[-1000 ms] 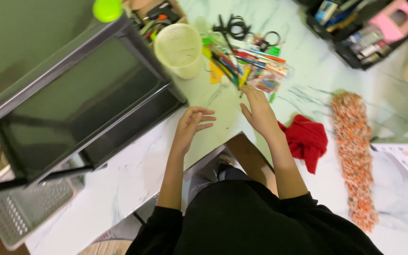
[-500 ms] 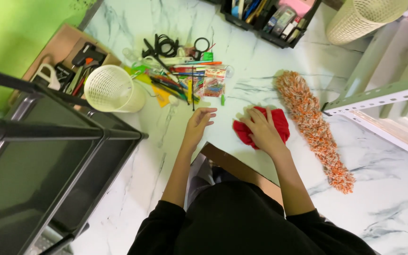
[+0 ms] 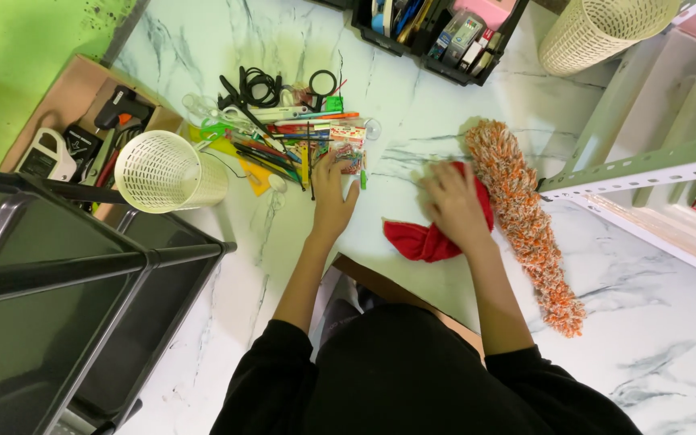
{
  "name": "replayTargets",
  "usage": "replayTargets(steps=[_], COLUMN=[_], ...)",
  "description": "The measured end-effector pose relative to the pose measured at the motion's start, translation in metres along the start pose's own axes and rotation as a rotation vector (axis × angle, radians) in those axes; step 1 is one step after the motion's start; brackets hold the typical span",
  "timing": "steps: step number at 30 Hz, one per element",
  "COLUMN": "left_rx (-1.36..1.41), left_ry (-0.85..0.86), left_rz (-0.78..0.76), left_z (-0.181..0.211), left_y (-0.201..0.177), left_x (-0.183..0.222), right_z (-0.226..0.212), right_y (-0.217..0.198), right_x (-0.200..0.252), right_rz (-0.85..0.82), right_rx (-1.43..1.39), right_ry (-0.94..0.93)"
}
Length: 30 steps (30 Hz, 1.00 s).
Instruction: Organizing various office and print shop supplies including pens, tools, and a shelving unit on a desk.
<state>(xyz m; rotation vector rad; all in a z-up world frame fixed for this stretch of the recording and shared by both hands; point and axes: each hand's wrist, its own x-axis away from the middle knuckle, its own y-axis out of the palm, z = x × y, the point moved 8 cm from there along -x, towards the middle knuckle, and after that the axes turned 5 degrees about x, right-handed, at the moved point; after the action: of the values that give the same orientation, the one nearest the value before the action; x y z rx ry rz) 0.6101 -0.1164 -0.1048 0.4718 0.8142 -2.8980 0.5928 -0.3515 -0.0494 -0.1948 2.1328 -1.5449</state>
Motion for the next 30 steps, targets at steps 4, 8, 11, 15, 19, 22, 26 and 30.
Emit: replayTargets(steps=[4, 8, 11, 15, 19, 22, 26, 30], left_rx=[-0.05, -0.212, -0.293, -0.28, -0.24, -0.126, 0.14, 0.081], left_ry=[0.007, 0.005, -0.02, -0.036, -0.016, 0.03, -0.034, -0.065], left_rz=[0.002, -0.03, -0.044, -0.123, -0.183, -0.218, -0.179, 0.008], left_z=[0.002, 0.009, 0.002, 0.009, 0.02, 0.03, 0.024, 0.006], left_y=[0.014, 0.028, 0.037, 0.051, 0.058, 0.055, 0.038, 0.002], left_x=[-0.007, -0.011, -0.01, -0.001, 0.003, 0.002, 0.002, 0.001], right_z=[-0.05, -0.064, -0.03, 0.013, 0.012, -0.002, -0.032, -0.054], right_y=[-0.003, 0.017, 0.042, 0.044, 0.031, 0.027, 0.02, 0.034], right_x=[-0.005, 0.005, 0.008, 0.006, -0.013, -0.026, -0.042, -0.052], right_rz=[-0.153, -0.416, -0.384, -0.254, -0.209, -0.189, -0.109, -0.061], right_rx=[-0.204, -0.372, -0.371, -0.273, -0.222, -0.206, -0.267, -0.179], right_ry=[-0.189, -0.312, -0.276, -0.108, -0.035, 0.017, 0.057, -0.034])
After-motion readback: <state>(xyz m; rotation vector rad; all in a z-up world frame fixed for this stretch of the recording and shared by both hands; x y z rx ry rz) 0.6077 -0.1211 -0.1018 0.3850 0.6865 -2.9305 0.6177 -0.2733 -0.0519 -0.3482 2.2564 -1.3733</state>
